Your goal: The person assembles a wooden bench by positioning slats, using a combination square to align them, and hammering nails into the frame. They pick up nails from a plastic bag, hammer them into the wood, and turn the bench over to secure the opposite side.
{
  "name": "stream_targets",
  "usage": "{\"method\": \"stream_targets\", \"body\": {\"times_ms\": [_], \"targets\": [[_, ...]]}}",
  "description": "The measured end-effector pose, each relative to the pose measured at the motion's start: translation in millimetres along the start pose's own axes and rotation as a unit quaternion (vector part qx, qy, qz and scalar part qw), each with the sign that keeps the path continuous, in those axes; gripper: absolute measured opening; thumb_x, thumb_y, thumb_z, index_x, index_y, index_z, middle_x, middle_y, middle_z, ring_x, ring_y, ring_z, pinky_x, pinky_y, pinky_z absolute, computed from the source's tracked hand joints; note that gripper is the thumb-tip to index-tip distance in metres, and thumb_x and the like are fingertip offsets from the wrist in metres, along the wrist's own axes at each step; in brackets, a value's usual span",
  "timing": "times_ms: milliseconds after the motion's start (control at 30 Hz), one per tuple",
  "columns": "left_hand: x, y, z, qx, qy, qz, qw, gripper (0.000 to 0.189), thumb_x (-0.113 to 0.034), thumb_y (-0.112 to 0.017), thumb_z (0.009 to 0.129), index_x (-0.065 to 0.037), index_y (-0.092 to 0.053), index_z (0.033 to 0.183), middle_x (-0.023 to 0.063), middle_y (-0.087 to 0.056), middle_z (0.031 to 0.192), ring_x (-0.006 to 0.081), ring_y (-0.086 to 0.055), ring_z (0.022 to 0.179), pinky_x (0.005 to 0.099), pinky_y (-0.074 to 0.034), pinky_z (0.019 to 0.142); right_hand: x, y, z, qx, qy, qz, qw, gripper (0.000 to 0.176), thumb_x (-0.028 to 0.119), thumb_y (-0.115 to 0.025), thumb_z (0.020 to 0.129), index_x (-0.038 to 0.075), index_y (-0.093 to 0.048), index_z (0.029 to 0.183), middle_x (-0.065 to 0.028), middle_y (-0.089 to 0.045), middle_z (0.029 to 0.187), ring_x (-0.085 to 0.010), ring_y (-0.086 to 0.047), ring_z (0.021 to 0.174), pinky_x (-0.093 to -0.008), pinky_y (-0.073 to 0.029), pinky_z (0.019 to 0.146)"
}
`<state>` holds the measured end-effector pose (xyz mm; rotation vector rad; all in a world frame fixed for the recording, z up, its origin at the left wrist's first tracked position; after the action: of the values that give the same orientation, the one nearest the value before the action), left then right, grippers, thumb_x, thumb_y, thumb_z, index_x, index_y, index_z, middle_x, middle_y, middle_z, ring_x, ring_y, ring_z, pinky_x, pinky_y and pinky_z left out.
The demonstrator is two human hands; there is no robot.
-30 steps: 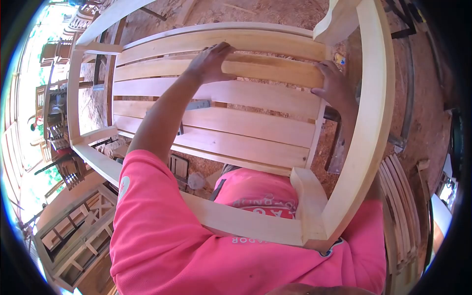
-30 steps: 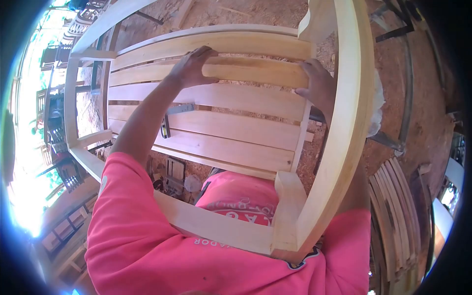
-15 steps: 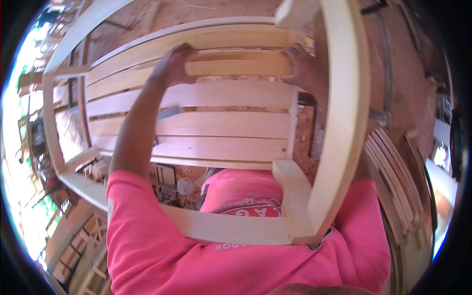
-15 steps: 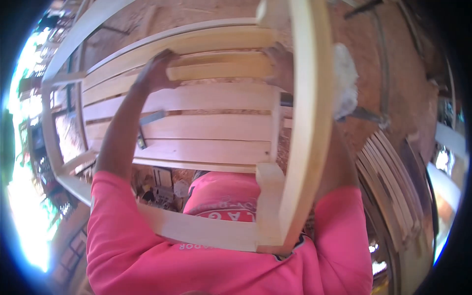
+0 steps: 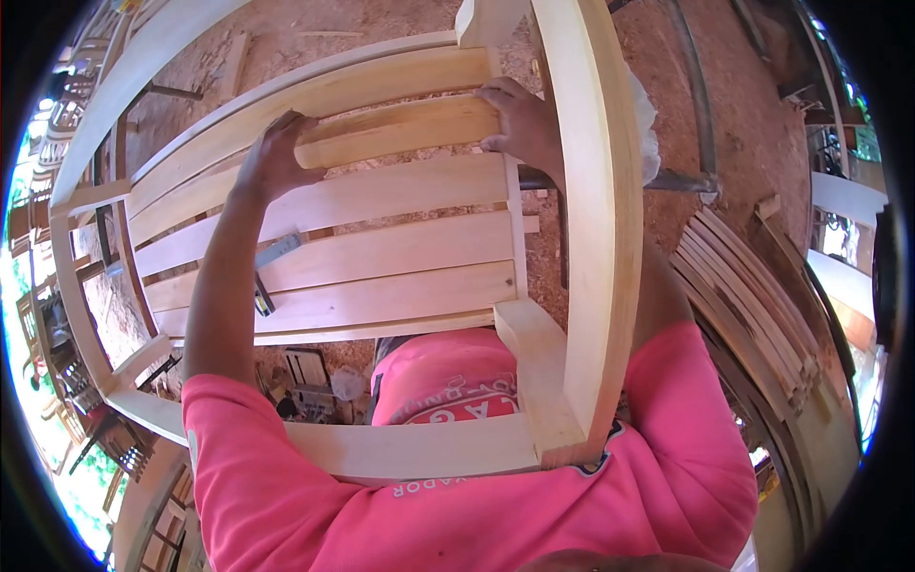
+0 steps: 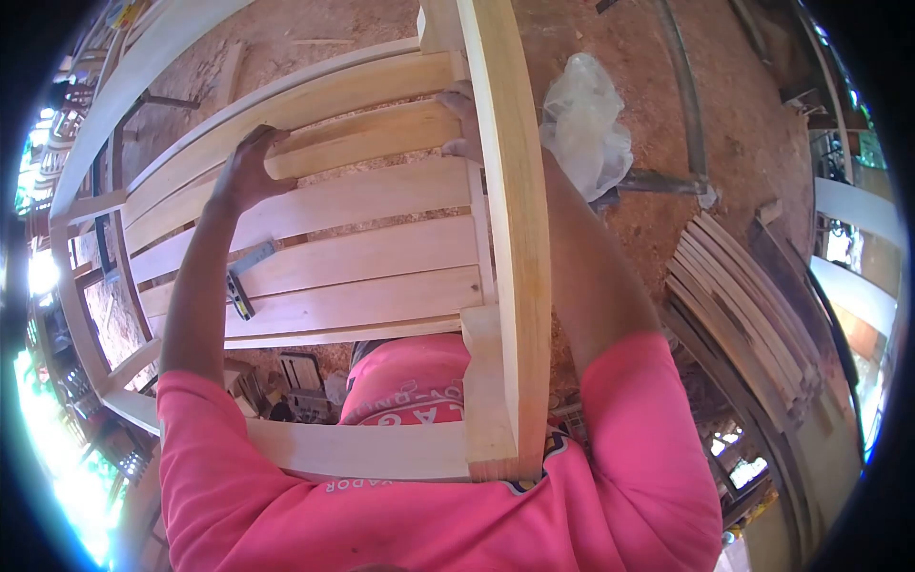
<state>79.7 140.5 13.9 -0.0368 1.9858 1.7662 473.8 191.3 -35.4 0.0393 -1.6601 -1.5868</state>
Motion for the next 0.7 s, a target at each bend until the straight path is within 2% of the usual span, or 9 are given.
{"method": "stream_targets", "body": {"times_ms": [67,100,167,233,300,467,533,600,700], "targets": [[0.7,-0.9,-6.3,-0.048,-0.032,-0.002,0.998,0.069,-0.016,-0.092,0.064,-0.002,-0.065,0.126,0.0157,-0.066,0.122,0.0342,-0.064,0.118,0.0431,-0.053,0.103,-4.4,5.8,-13.9,-0.072,0.026,0.011,0.997,0.072,0.018,-0.092,0.070,0.008,-0.063,0.135,-0.0043,-0.057,0.140,-0.0293,-0.064,0.121,-0.0410,-0.055,0.103],[2.2,-4.1,-10.9,-0.039,-0.021,-0.018,0.999,0.068,-0.016,-0.092,0.065,-0.002,-0.065,0.126,0.0155,-0.065,0.121,0.0342,-0.064,0.118,0.0438,-0.053,0.103,-7.0,6.4,-25.8,-0.103,0.037,0.016,0.994,0.071,0.018,-0.093,0.070,0.008,-0.064,0.135,-0.0040,-0.057,0.140,-0.0295,-0.064,0.121,-0.0412,-0.055,0.103],[-2.3,-2.2,-23.2,-0.013,0.004,-0.056,0.998,0.068,-0.016,-0.092,0.066,-0.002,-0.064,0.126,0.0151,-0.065,0.119,0.0341,-0.064,0.117,0.0453,-0.052,0.103,2.3,12.5,-51.6,-0.028,0.062,-0.003,0.998,0.071,0.018,-0.093,0.070,0.008,-0.064,0.134,-0.0048,-0.058,0.138,-0.0297,-0.065,0.120,-0.0413,-0.054,0.102],[-15.0,-0.7,-39.1,0.072,-0.030,-0.031,0.996,0.070,-0.015,-0.092,0.065,-0.004,-0.062,0.127,0.0147,-0.063,0.120,0.0360,-0.062,0.117,0.0466,-0.051,0.103,14.2,13.3,-74.2,0.010,0.062,-0.015,0.998,0.071,0.018,-0.092,0.070,0.007,-0.064,0.134,-0.0060,-0.058,0.137,-0.0296,-0.065,0.118,-0.0412,-0.054,0.103],[-33.8,3.2,-54.2,0.129,-0.049,0.010,0.990,0.073,-0.016,-0.092,0.064,-0.005,-0.061,0.129,0.0146,-0.062,0.121,0.0369,-0.062,0.117,0.0466,-0.051,0.102,25.0,7.3,-83.6,0.007,0.039,-0.025,0.999,0.070,0.018,-0.092,0.071,0.008,-0.064,0.134,-0.0073,-0.057,0.136,-0.0293,-0.065,0.117,-0.0409,-0.054,0.103],[-26.1,-6.5,-63.7,0.132,-0.018,0.031,0.991,0.077,-0.017,-0.091,0.063,-0.006,-0.059,0.133,0.0145,-0.061,0.123,0.0377,-0.061,0.117,0.0469,-0.053,0.099,15.6,-8.5,-75.7,0.023,0.051,0.009,0.998,0.071,0.019,-0.091,0.071,0.008,-0.064,0.136,-0.0079,-0.055,0.135,-0.0278,-0.063,0.119,-0.0388,-0.055,0.103],[-26.6,-8.6,-63.7,0.131,-0.004,0.033,0.991,0.075,-0.017,-0.090,0.064,-0.005,-0.060,0.131,0.0150,-0.061,0.122,0.0379,-0.062,0.116,0.0470,-0.053,0.098,13.8,-8.7,-75.0,0.047,0.035,-0.002,0.998,0.073,0.019,-0.091,0.070,0.007,-0.063,0.136,-0.0075,-0.054,0.136,-0.0275,-0.063,0.120,-0.0382,-0.056,0.102],[-28.1,-8.3,-62.9,0.125,-0.007,0.025,0.992,0.074,-0.017,-0.090,0.063,-0.004,-0.061,0.130,0.0155,-0.061,0.120,0.0385,-0.062,0.115,0.0470,-0.054,0.097,31.8,4.6,-64.7,0.107,-0.030,-0.012,0.994,0.075,0.019,-0.091,0.069,0.005,-0.063,0.137,-0.0074,-0.053,0.136,-0.0275,-0.062,0.122,-0.0378,-0.057,0.102],[-25.9,-9.2,-63.2,0.117,-0.011,0.022,0.993,0.071,-0.018,-0.089,0.064,-0.004,-0.061,0.127,0.0150,-0.061,0.120,0.0385,-0.063,0.114,0.0473,-0.055,0.097,34.0,6.6,-61.8,0.119,-0.030,-0.023,0.992,0.077,0.020,-0.092,0.068,0.004,-0.062,0.137,-0.0075,-0.052,0.137,-0.0273,-0.062,0.122,-0.0382,-0.057,0.101]]}}
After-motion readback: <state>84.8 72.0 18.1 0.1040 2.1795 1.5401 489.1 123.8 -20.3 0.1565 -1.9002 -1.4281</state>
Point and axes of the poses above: each hand's wrist, its own z-axis towards the middle knuckle, its own y-axis out of the back of the hand, x = y × z, the point moved 2 cm from there along z, towards the middle knuckle
